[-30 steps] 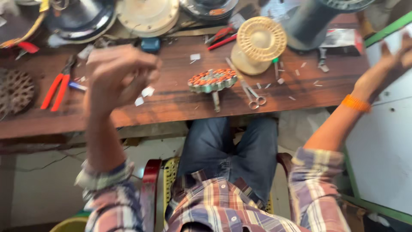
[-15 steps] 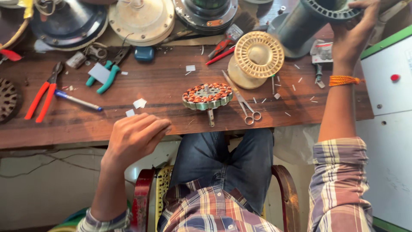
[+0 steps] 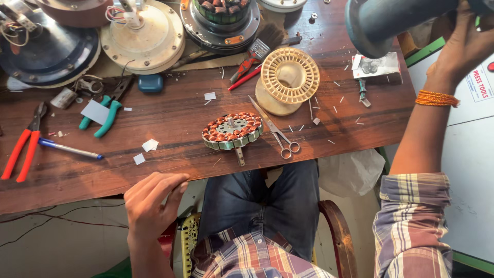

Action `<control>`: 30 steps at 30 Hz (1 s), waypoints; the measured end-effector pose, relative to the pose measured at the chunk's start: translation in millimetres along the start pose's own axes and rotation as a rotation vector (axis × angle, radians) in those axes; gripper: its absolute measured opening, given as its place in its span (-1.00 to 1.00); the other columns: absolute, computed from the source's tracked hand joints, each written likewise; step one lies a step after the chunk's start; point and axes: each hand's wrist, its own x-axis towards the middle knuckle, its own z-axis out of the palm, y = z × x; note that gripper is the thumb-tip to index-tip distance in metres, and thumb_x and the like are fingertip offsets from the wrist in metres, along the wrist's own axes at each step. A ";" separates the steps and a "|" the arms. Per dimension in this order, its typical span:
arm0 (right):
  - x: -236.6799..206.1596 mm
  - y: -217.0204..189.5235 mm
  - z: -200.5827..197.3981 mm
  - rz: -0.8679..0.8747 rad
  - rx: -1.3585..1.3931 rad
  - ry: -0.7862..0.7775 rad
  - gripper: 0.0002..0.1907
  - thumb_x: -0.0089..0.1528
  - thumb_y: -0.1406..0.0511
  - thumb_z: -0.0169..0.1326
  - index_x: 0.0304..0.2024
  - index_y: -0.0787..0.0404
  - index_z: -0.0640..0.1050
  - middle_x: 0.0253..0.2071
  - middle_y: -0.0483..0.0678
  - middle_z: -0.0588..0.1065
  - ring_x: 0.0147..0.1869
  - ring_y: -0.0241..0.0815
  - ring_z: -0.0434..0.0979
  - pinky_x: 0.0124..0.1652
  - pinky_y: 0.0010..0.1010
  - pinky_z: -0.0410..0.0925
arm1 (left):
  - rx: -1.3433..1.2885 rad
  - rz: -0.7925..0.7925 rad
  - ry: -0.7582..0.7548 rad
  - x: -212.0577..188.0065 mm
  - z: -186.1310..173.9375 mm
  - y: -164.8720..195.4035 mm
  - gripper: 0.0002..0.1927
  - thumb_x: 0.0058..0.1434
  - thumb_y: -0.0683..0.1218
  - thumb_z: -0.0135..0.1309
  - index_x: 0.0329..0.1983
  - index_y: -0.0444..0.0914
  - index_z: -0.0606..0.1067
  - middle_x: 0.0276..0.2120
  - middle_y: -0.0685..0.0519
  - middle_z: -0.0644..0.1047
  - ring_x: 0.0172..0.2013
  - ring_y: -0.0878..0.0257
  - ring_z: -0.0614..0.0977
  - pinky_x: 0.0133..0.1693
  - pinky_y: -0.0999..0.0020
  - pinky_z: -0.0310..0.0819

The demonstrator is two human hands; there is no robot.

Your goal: The person repairs an electric fan motor stator at a workbench. They pry at the copper windings with a screwdriver, adjust the winding coils by hand, thread a wire through a white insulating sleeve, cut it with scissors, and fit small components onto the stator hub.

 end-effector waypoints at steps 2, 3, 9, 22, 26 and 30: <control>-4.4 3.4 -7.4 0.164 0.103 0.064 -0.58 0.29 0.32 0.37 0.05 0.30 0.43 0.08 0.02 0.52 0.16 -0.11 0.62 0.18 -0.25 0.60 | 0.007 0.007 0.005 7.2 7.6 -0.6 -0.89 0.14 -0.30 0.27 -0.27 -0.34 0.58 -0.35 0.01 0.64 -0.36 0.18 0.66 -0.31 0.38 0.51; -7.8 3.5 -9.8 0.247 0.156 0.099 -0.52 0.23 0.31 0.36 0.06 0.28 0.39 0.10 0.01 0.49 0.19 -0.12 0.63 0.16 -0.26 0.61 | 0.012 0.012 0.006 10.7 10.1 -0.4 -0.89 0.15 -0.31 0.26 -0.27 -0.34 0.58 -0.33 0.01 0.64 -0.34 0.18 0.66 -0.30 0.37 0.52; -34.4 8.4 8.4 -0.291 -0.186 -0.146 -0.26 0.39 0.41 0.45 0.44 0.29 0.27 0.19 0.08 0.36 0.16 -0.07 0.41 0.18 -0.25 0.44 | -0.022 0.078 -0.018 22.0 17.6 4.3 -0.86 0.14 -0.31 0.26 -0.24 -0.33 0.58 -0.32 0.01 0.62 -0.29 0.16 0.67 -0.27 0.36 0.53; -79.7 4.3 65.5 -0.191 0.072 -0.344 -0.27 0.42 0.51 0.28 0.40 0.22 0.07 0.35 0.08 0.21 0.31 -0.14 0.50 0.11 -0.29 0.61 | -0.030 0.029 -0.085 16.8 19.5 7.7 -0.87 0.12 -0.29 0.27 -0.26 -0.33 0.58 -0.33 0.01 0.63 -0.32 0.16 0.68 -0.30 0.36 0.53; -130.2 -41.0 36.7 0.144 0.189 -0.178 -0.50 0.37 0.38 0.09 0.29 0.14 0.21 0.13 -0.02 0.41 -0.33 -0.29 0.60 -0.33 -0.52 0.54 | -0.044 0.040 -0.084 25.4 18.9 9.2 -0.88 0.14 -0.29 0.26 -0.25 -0.32 0.59 -0.32 0.00 0.63 -0.31 0.16 0.68 -0.28 0.35 0.54; -218.8 -87.4 1.6 0.293 0.267 -0.205 -0.92 0.54 0.38 0.00 -0.02 0.31 0.44 -0.37 -0.03 0.45 -0.41 -0.24 0.44 -0.38 -0.51 0.37 | 0.000 0.061 -0.060 32.0 19.9 12.3 -0.85 0.15 -0.29 0.27 -0.22 -0.29 0.58 -0.30 0.00 0.63 -0.26 0.10 0.65 -0.20 0.28 0.54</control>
